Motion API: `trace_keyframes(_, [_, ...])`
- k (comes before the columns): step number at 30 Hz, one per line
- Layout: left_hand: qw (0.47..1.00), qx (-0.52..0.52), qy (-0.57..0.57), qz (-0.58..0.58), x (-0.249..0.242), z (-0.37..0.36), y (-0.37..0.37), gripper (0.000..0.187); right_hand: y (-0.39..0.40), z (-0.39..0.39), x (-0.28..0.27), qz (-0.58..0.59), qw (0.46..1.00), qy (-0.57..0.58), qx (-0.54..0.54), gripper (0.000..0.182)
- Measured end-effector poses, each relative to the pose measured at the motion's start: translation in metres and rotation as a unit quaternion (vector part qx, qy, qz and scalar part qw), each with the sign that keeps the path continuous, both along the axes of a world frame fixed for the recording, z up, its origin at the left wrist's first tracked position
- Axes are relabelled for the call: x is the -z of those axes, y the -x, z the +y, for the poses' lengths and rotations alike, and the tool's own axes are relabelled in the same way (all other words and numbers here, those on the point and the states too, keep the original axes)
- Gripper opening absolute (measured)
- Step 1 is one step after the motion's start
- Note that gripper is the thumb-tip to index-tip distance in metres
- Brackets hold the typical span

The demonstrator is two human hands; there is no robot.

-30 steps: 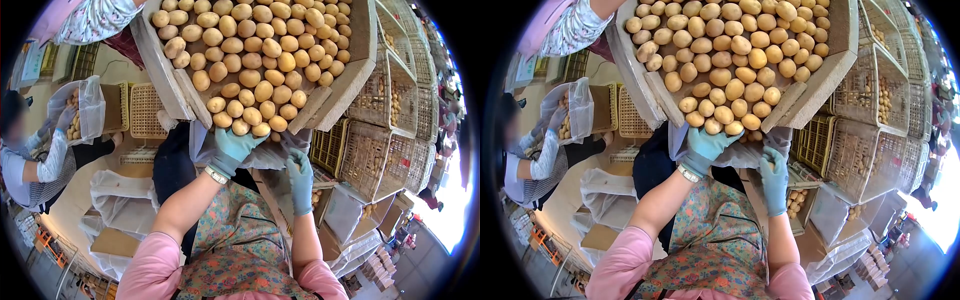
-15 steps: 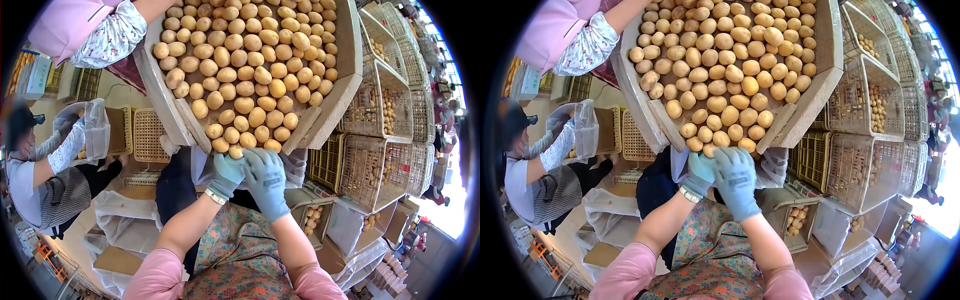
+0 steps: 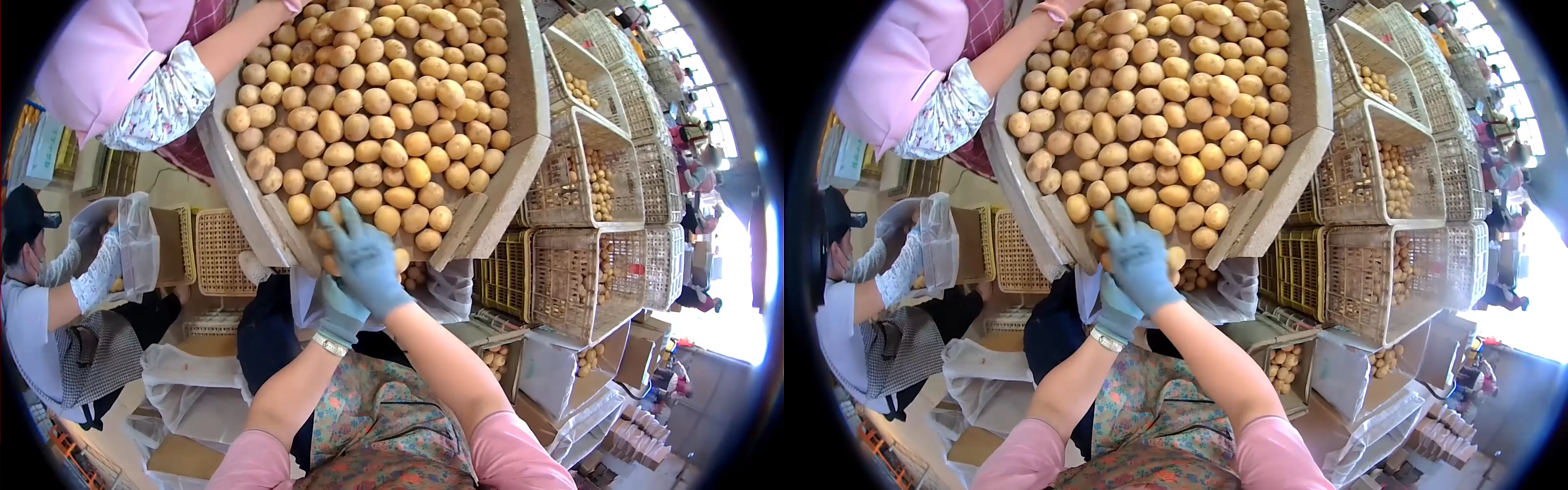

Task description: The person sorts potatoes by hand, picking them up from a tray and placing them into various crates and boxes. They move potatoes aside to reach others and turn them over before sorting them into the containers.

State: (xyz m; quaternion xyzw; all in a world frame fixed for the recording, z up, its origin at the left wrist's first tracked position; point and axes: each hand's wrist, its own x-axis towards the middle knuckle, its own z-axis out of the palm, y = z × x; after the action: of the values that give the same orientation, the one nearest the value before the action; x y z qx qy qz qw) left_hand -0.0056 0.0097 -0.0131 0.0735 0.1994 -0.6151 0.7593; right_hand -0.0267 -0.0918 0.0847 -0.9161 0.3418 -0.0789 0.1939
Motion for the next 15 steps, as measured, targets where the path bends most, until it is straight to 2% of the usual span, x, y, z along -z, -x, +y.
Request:
trace_keyframes(1, [1.000, 0.006, 0.004, 0.002, -0.002, -0.001, 0.000, 0.067, -0.018, 0.001, 0.011, 0.031, 0.999, -0.017, 0.019, 0.050])
trace_keyframes(2, [0.991, 0.031, -0.023, -0.127, -0.006, -0.002, -0.002, 0.065, -0.031, 0.001, 0.023, 0.062, 0.997, -0.034, 0.038, 0.048])
trace_keyframes(4, [0.922, 0.076, -0.074, -0.373, -0.014, 0.000, -0.004, 0.063, -0.046, -0.004, 0.006, 0.135, 0.987, -0.082, 0.040, 0.040])
trace_keyframes(5, [0.862, 0.094, -0.099, -0.488, -0.016, 0.002, -0.002, 0.062, -0.040, -0.004, 0.004, 0.076, 0.995, -0.052, 0.049, 0.027])
trace_keyframes(6, [0.863, 0.096, -0.097, -0.487, -0.012, 0.002, 0.001, 0.062, -0.028, -0.004, 0.003, 0.077, 0.994, -0.051, 0.051, 0.027])
trace_keyframes(7, [0.968, 0.045, -0.027, -0.244, -0.005, 0.001, 0.002, 0.061, -0.010, -0.003, 0.001, -0.049, 0.996, -0.059, 0.051, 0.026])
trace_keyframes(8, [0.999, -0.010, 0.047, 0.017, -0.001, -0.002, 0.002, 0.061, 0.011, -0.001, -0.004, -0.174, 0.982, -0.063, 0.047, 0.027])
trace_keyframes(9, [0.999, -0.011, 0.048, 0.017, -0.003, -0.004, 0.000, 0.061, 0.035, 0.011, -0.011, -0.174, 0.982, -0.061, 0.045, 0.027])
trace_keyframes(11, [0.994, 0.033, 0.086, 0.051, -0.017, -0.005, -0.004, 0.064, 0.100, 0.052, -0.026, -0.166, 0.979, -0.008, 0.118, 0.027])
trace_keyframes(12, [0.991, 0.053, 0.104, 0.070, -0.023, -0.004, -0.005, 0.066, 0.139, 0.066, -0.031, -0.094, 0.983, -0.031, 0.151, 0.029])
trace_keyframes(13, [0.994, 0.062, 0.014, 0.092, -0.029, -0.007, -0.008, 0.070, 0.186, 0.082, -0.022, -0.015, 0.975, -0.069, 0.209, 0.025])
trace_keyframes(14, [0.994, 0.055, 0.014, 0.092, -0.031, -0.009, -0.009, 0.070, 0.239, 0.095, 0.000, 0.053, 0.973, 0.000, 0.223, 0.025])
trace_keyframes(15, [0.993, 0.053, 0.014, 0.107, -0.034, -0.010, -0.009, 0.070, 0.285, 0.108, 0.007, 0.140, 0.955, -0.023, 0.262, 0.025])
